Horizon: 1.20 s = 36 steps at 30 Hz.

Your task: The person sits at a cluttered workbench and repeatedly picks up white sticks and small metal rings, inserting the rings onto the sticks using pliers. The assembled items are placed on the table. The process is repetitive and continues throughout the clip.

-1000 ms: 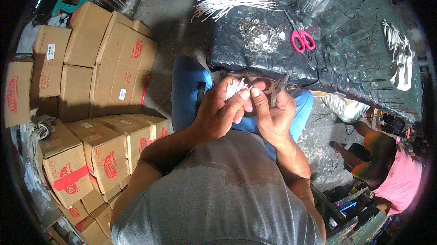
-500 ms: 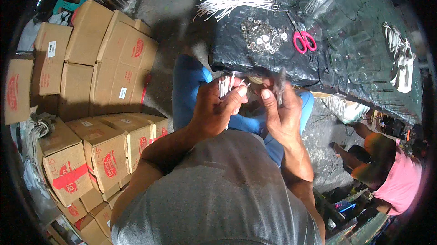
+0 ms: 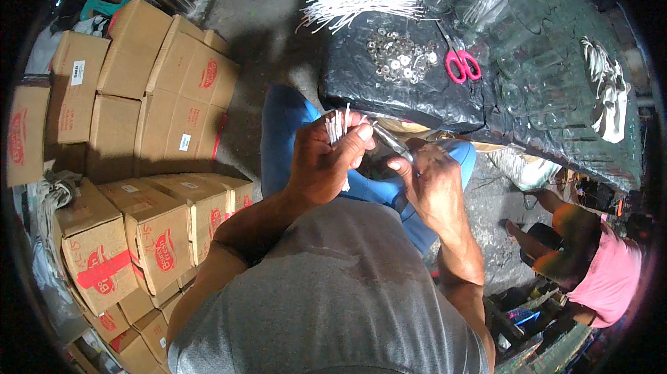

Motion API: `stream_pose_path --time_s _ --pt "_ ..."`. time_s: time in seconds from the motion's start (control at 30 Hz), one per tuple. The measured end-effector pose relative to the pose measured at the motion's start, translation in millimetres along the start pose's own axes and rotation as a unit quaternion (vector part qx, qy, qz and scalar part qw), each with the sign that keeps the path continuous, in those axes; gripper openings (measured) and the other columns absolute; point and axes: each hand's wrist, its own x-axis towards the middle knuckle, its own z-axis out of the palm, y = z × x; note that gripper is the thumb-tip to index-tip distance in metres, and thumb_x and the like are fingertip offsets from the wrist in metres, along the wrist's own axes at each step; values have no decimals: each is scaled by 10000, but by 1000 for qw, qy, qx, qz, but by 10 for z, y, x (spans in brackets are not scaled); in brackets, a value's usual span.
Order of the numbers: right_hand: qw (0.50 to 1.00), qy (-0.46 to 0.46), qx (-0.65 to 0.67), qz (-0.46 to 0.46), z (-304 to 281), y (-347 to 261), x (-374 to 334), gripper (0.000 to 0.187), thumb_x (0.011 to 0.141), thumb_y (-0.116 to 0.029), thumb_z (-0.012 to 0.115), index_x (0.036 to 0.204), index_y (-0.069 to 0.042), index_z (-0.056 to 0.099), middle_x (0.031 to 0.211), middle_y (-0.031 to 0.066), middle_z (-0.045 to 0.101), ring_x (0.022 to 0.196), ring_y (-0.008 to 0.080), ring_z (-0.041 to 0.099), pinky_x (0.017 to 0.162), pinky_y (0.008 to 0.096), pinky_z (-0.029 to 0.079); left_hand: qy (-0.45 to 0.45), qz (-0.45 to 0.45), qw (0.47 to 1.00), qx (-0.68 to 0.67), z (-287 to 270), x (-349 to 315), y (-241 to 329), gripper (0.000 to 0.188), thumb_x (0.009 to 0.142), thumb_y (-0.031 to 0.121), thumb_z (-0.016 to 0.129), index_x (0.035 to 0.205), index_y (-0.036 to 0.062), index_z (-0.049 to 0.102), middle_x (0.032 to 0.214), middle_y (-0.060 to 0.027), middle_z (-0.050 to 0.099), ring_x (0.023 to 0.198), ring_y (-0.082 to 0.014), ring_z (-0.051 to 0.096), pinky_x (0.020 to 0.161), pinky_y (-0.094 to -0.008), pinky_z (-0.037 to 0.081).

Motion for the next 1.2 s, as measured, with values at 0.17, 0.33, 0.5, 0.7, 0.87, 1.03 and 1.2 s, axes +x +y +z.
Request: stream_pose_path --time_s 0.17,0.33,0.5,0.7,0.87,1.03,1.2 --pt "999 26 23 -20 29 28 20 407 861 -284 747 692 -1 507 688 153 522 663 364 565 617 452 467 -10 -4 999 36 -36 6 7 114 956 93 653 1013 -6 650 750 -56 671 581 -53 512 500 -232 404" --pt "999 18 25 -27 13 51 17 412 859 -295 750 708 1 506 697 154 526 661 370 566 616 456 470 -19 -5 998 58 -5 -13 52 101 960 89 640 1001 -3 641 752 -49 669 584 -51 507 506 -233 404" --pt "998 13 49 24 19 0 8 415 848 -322 771 792 16 537 711 178 560 643 395 591 582 460 473 -29 -11 997 71 -16 -1 31 102 962 95 634 1003 2 635 755 -39 665 586 -50 499 514 -236 402" --pt "998 -21 57 -5 79 107 42 378 841 -280 786 824 23 561 713 186 579 661 396 617 577 442 473 -43 29 989 139 -19 8 29 117 957 93 623 996 -17 636 749 -51 679 589 -60 522 527 -249 429" --pt "995 -14 97 3 177 174 39 346 849 -248 776 775 4 550 701 194 587 675 411 630 582 466 475 -78 23 981 178 -50 17 43 125 955 84 611 1007 -25 643 751 -57 683 604 -71 545 552 -246 454" --pt "996 4 87 29 55 214 38 313 853 -205 773 801 23 565 719 198 577 667 410 593 590 454 461 -117 59 961 245 -246 11 59 131 978 93 590 1037 -10 647 795 -58 686 634 -77 560 578 -253 469" --pt "996 27 35 78 -325 200 152 255 905 -180 715 865 30 576 747 223 569 696 443 580 629 476 467 -110 95 906 397 -595 -6 267 126 987 115 593 1019 13 659 823 -91 697 698 -183 660 642 -312 518"
